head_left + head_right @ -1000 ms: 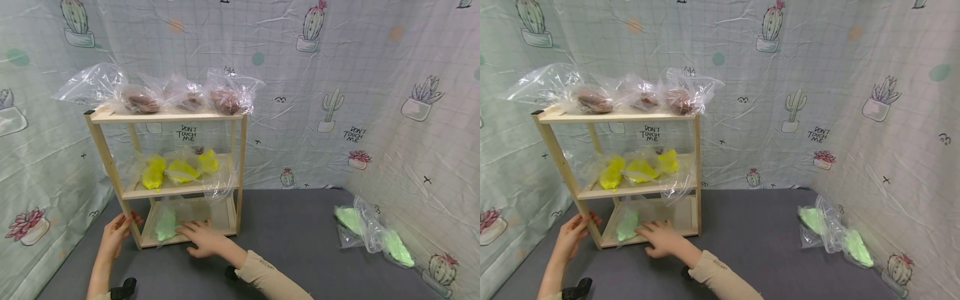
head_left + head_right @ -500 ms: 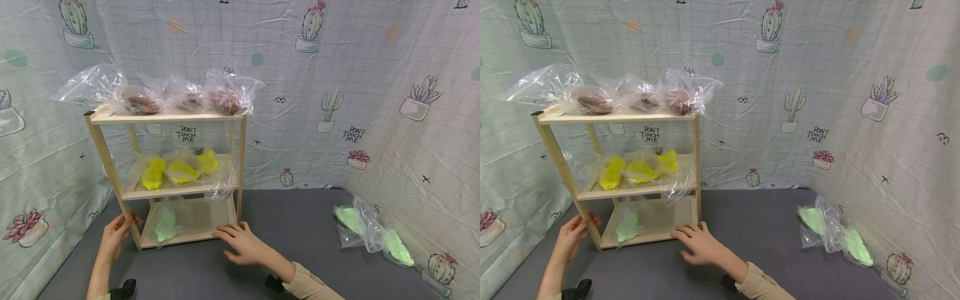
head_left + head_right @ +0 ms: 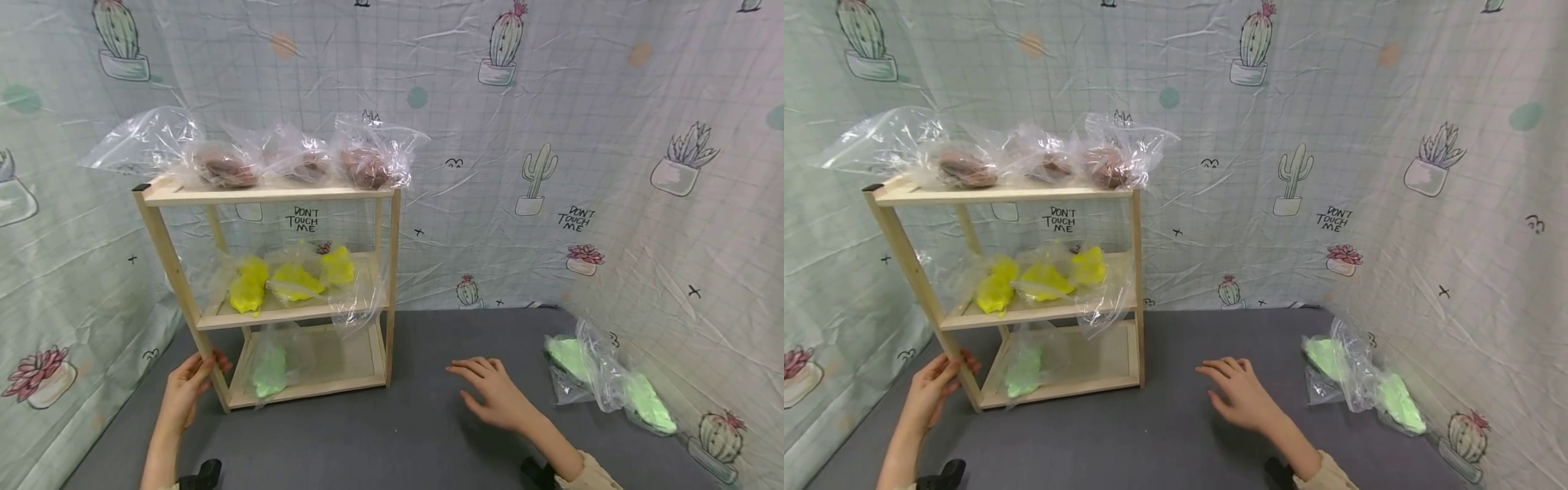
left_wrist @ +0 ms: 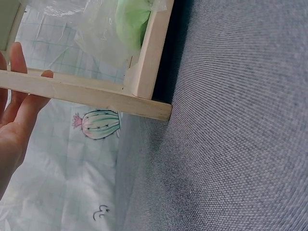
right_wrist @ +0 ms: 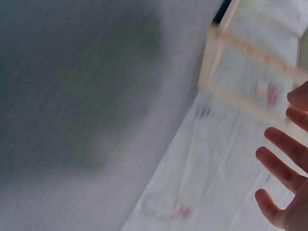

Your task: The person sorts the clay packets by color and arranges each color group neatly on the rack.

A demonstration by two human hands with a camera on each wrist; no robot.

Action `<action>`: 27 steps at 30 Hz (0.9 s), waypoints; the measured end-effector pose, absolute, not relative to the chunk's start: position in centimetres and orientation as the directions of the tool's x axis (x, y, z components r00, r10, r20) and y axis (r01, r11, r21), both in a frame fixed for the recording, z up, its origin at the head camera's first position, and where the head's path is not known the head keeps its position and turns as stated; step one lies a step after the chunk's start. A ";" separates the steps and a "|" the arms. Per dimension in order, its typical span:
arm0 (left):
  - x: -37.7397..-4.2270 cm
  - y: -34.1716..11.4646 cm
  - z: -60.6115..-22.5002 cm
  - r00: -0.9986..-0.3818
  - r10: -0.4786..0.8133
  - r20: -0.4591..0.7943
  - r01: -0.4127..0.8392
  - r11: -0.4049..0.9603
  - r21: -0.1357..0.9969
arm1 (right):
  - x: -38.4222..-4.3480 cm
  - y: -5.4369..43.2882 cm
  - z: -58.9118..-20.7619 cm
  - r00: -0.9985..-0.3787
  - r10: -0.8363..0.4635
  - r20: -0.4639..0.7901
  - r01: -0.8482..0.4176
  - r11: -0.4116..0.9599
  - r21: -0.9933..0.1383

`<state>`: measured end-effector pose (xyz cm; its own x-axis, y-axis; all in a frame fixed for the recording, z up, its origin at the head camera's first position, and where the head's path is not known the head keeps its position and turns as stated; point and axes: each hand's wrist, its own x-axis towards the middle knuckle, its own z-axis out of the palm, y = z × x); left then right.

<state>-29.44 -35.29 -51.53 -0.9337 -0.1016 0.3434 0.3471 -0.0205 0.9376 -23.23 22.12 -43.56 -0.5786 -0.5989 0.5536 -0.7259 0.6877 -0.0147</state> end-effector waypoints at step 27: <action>-29.2 -35.1 -51.4 -0.925 -0.096 0.367 0.370 -0.013 0.929 | -22.2 39.7 -43.5 -0.707 -0.162 0.688 -0.237 0.971 -0.015</action>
